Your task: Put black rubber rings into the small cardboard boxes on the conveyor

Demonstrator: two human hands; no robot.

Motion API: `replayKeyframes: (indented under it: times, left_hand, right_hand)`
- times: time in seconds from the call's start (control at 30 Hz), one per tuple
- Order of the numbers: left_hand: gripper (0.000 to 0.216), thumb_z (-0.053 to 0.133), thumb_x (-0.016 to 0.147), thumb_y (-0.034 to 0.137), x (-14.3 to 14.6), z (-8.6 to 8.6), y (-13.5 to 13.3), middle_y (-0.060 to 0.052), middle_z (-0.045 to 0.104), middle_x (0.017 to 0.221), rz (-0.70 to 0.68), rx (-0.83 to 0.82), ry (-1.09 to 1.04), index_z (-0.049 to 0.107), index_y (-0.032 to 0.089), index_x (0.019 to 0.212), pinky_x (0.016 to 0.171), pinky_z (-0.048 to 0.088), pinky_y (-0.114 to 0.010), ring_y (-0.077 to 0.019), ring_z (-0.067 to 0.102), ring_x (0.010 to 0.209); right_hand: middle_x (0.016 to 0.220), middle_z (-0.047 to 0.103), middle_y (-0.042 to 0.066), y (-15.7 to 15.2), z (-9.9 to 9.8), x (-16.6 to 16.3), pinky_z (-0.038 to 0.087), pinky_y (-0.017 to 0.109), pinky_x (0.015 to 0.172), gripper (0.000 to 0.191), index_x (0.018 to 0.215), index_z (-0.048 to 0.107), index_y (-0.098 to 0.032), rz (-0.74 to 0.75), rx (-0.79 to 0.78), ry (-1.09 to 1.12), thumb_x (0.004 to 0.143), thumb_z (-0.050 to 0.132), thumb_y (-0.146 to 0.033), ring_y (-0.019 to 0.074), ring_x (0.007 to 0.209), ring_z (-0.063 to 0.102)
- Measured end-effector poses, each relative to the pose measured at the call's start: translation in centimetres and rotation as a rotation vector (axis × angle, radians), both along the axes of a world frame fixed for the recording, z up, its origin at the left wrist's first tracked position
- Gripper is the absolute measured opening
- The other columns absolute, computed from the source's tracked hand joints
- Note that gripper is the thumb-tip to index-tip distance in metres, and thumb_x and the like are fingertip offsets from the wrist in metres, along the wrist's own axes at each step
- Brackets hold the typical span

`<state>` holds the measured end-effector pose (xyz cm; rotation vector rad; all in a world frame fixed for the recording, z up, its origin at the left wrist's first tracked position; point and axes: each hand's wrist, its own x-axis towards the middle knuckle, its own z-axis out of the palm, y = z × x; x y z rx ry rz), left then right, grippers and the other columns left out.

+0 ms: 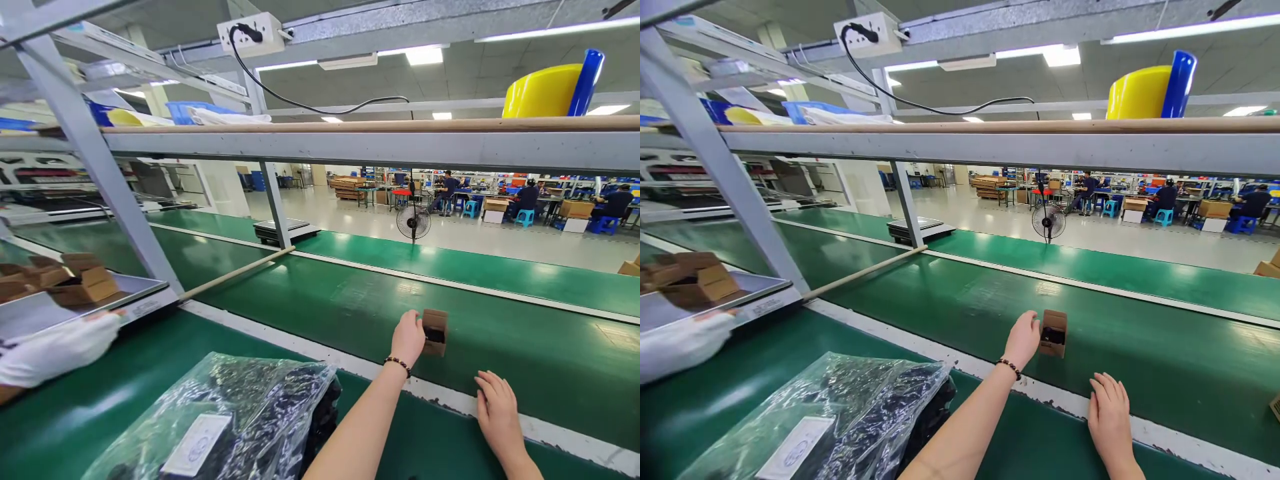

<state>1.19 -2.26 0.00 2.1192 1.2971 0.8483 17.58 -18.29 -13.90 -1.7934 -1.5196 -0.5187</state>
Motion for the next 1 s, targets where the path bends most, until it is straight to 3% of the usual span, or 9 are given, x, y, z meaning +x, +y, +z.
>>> replayKeyframes:
  times: [0.17,0.3,0.4,0.53,0.73,0.87,1.0]
  left_hand:
    - [0.025,0.036,0.088,0.017,-4.7,-0.9,-3.7,-0.004,0.065,0.091,-0.079,-0.039,0.048,0.060,0.017,0.096,0.074,0.043,-0.024,-0.0159,0.058,0.084]
    - [0.023,0.046,0.082,0.023,-7.7,-1.9,-7.2,0.000,0.065,0.073,-0.421,-0.186,0.256,0.068,0.019,0.078,0.059,0.039,-0.021,-0.0144,0.057,0.068]
    - [0.017,0.057,0.076,0.032,-9.4,-2.3,-9.2,0.002,0.064,0.068,-0.639,-0.287,0.469,0.071,0.022,0.077,0.051,0.035,-0.021,-0.0135,0.054,0.061]
    - [0.021,0.067,0.069,0.041,-10.3,-2.7,-11.1,0.003,0.063,0.066,-0.647,-0.310,0.622,0.071,0.025,0.084,0.049,0.032,-0.021,-0.0133,0.052,0.057]
    - [0.021,0.067,0.069,0.032,-10.3,-2.8,-11.8,0.005,0.062,0.069,-0.722,-0.365,0.596,0.069,0.028,0.089,0.049,0.032,-0.020,-0.0118,0.052,0.057]
    - [0.020,0.063,0.065,0.023,-10.5,-3.7,-11.2,0.005,0.060,0.067,-0.722,-0.427,0.537,0.068,0.026,0.084,0.050,0.033,-0.019,-0.0128,0.053,0.060]
    - [0.012,0.053,0.066,0.017,-9.8,-5.6,-10.3,0.005,0.055,0.060,-0.691,-0.436,0.492,0.064,0.021,0.068,0.051,0.031,-0.020,-0.0125,0.050,0.058]
  right_hand:
    - [0.103,0.064,0.010,-0.1,0.2,0.3,0.044,0.042,0.087,0.027,0.099,0.059,-0.018,0.045,-0.054,0.172,0.087,0.037,-0.028,0.0243,0.098,0.058]
    - [0.097,0.065,0.008,-0.5,0.4,0.4,0.045,0.038,0.084,0.027,0.094,0.060,-0.019,0.074,-0.095,0.276,0.087,0.036,-0.029,0.0221,0.092,0.060]
    - [0.093,0.066,0.006,-0.7,0.7,0.3,0.046,0.036,0.081,0.027,0.090,0.060,-0.021,0.089,-0.121,0.320,0.088,0.036,-0.030,0.0206,0.087,0.061]
    - [0.089,0.066,0.005,-0.9,1.1,-0.1,0.047,0.034,0.077,0.027,0.090,0.061,-0.021,0.106,-0.142,0.316,0.088,0.035,-0.030,0.0201,0.083,0.062]
    - [0.086,0.066,0.005,-0.8,2.7,-1.2,0.046,0.031,0.074,0.026,0.087,0.062,-0.020,0.112,-0.136,0.268,0.088,0.036,-0.025,0.0189,0.081,0.062]
    - [0.081,0.065,0.004,-1.2,5.9,-2.3,0.044,0.028,0.072,0.026,0.086,0.062,-0.019,0.096,-0.172,0.209,0.088,0.036,-0.019,0.0164,0.079,0.061]
    - [0.076,0.063,0.001,-2.9,10.3,-2.4,0.041,0.026,0.066,0.022,0.080,0.062,-0.021,-0.017,-0.387,0.063,0.086,0.042,-0.017,0.0156,0.073,0.059]
